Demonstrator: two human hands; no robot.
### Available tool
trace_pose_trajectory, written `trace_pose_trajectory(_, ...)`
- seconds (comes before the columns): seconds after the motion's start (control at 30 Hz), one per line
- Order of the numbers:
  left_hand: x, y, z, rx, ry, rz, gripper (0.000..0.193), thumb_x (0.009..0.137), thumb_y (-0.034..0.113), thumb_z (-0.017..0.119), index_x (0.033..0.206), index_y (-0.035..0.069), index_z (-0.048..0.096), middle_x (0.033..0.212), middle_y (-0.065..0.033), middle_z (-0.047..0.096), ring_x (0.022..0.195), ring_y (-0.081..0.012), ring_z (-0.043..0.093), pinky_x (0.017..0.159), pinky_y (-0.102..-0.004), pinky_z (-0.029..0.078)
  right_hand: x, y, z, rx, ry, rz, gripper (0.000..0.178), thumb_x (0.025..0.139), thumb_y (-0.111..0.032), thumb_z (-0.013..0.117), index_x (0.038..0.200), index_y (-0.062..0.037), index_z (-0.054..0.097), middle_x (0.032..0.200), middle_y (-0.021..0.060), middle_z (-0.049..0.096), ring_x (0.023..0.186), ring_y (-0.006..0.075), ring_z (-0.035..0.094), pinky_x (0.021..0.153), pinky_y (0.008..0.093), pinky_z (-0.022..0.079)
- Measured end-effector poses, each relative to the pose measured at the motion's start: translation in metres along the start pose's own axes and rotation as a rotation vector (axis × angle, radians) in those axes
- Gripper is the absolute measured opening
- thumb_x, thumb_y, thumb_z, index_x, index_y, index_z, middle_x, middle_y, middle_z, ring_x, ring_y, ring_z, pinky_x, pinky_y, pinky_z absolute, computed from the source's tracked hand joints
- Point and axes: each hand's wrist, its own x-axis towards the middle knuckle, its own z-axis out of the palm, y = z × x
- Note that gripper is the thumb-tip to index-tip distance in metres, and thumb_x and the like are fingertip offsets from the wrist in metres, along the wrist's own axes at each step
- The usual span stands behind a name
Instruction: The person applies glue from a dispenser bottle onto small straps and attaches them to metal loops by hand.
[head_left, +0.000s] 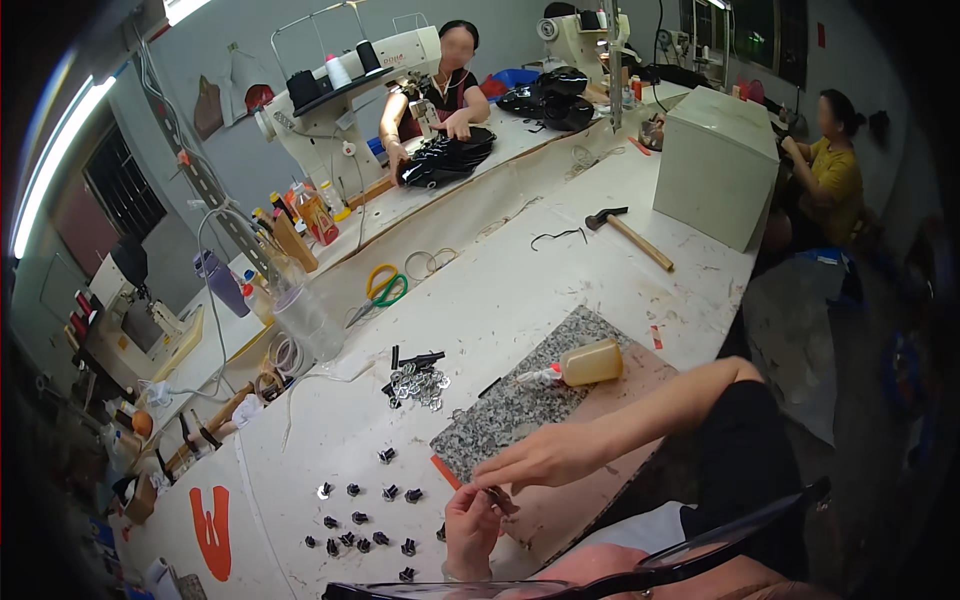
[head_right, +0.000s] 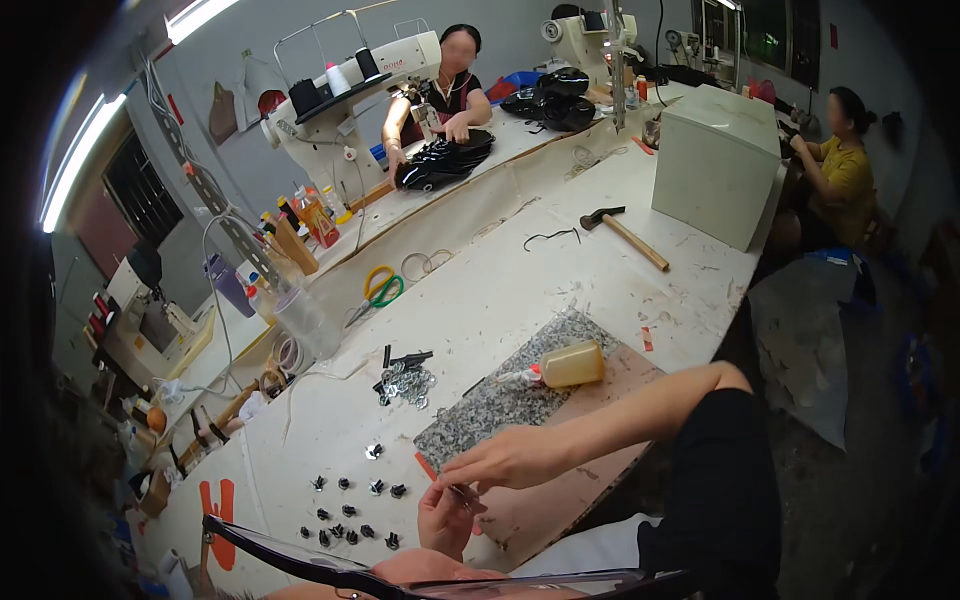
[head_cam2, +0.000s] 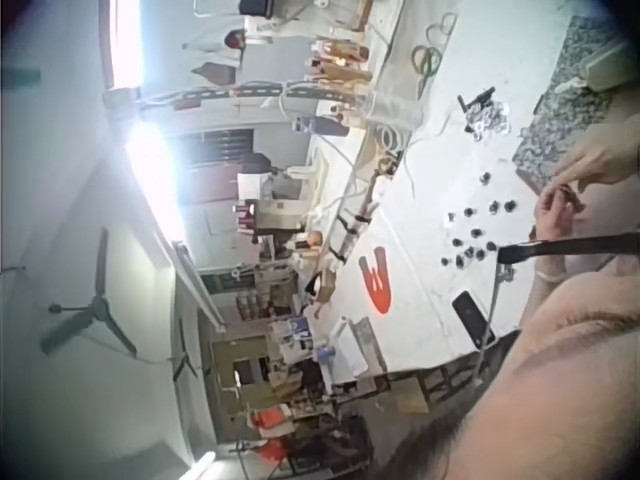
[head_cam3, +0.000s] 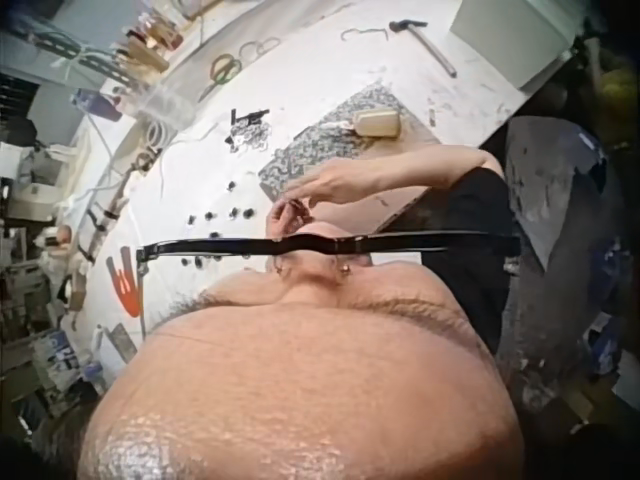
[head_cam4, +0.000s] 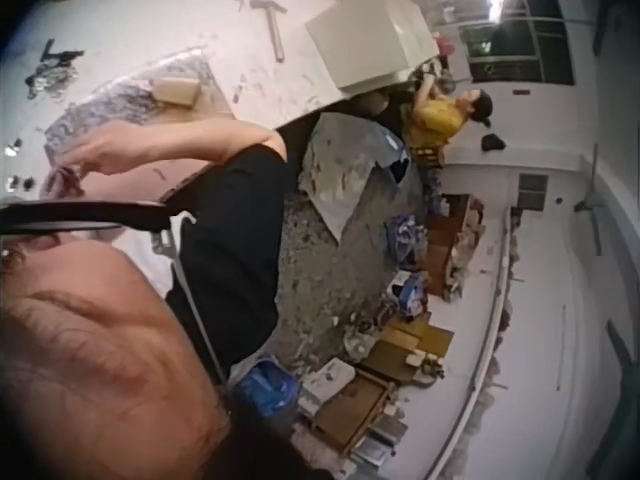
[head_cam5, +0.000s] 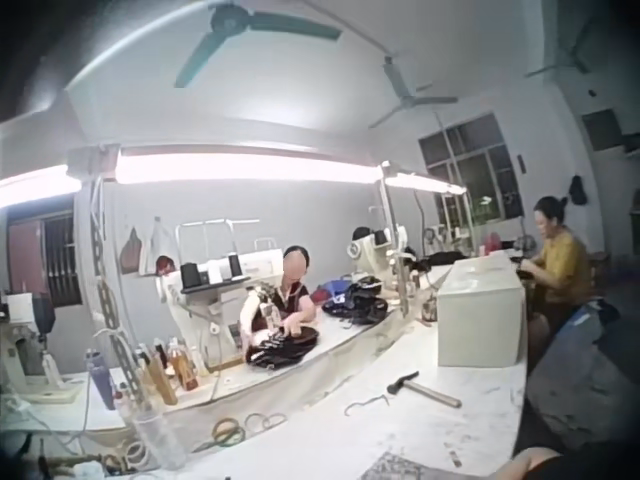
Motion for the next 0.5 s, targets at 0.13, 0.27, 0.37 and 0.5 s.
trace_pose_trajectory(0.13,0.002,0.005,-0.008,-0.098,-0.084,-0.011,0.019,0.092,0.011,0.051,0.102,-0.003,0.057,0.086,-0.014,0.063,0.076,-0.0226,0.064,0.066,-0.0391,0.058,0.0,0.006,0.031,0.129,0.292,-0.014,0.028,0.078,-0.004,0.064,0.106,-0.0058,0.062,0.089,0.0091,0.064,0.078,0.0246,0.064,0.065,0.0308,0.052)
trace_pose_trajectory(0.27,-0.004,0.009,-0.001,-0.157,-0.039,0.006,0.017,0.092,0.015,0.051,0.099,0.001,0.058,0.084,-0.0109,0.063,0.073,-0.0187,0.063,0.06,-0.0364,0.058,0.005,0.014,0.049,0.258,0.383,0.079,0.018,0.077,-0.006,0.068,0.094,-0.0025,0.066,0.083,0.0094,0.065,0.077,0.0235,0.064,0.065,0.0288,0.051)
trace_pose_trajectory(0.37,-0.009,0.013,-0.007,-0.217,-0.019,-0.032,0.018,0.094,0.019,0.049,0.096,0.004,0.058,0.077,-0.006,0.06,0.067,-0.0154,0.058,0.06,-0.0344,0.055,-0.004,0.016,0.063,0.35,0.435,0.151,0.019,0.077,-0.006,0.068,0.095,-0.003,0.065,0.086,0.0098,0.065,0.077,0.0223,0.064,0.066,0.0287,0.05)
trace_pose_trajectory(0.5,-0.015,0.012,-0.012,-0.299,0.043,0.056,0.021,0.094,0.023,0.043,0.092,0.009,0.059,0.063,0.0017,0.048,0.06,-0.0137,0.048,0.062,-0.0319,0.046,-0.01,0.029,0.063,0.303,0.353,0.168,0.02,0.078,-0.006,0.066,0.098,-0.0026,0.064,0.088,0.0108,0.066,0.077,0.021,0.064,0.067,0.0283,0.05)
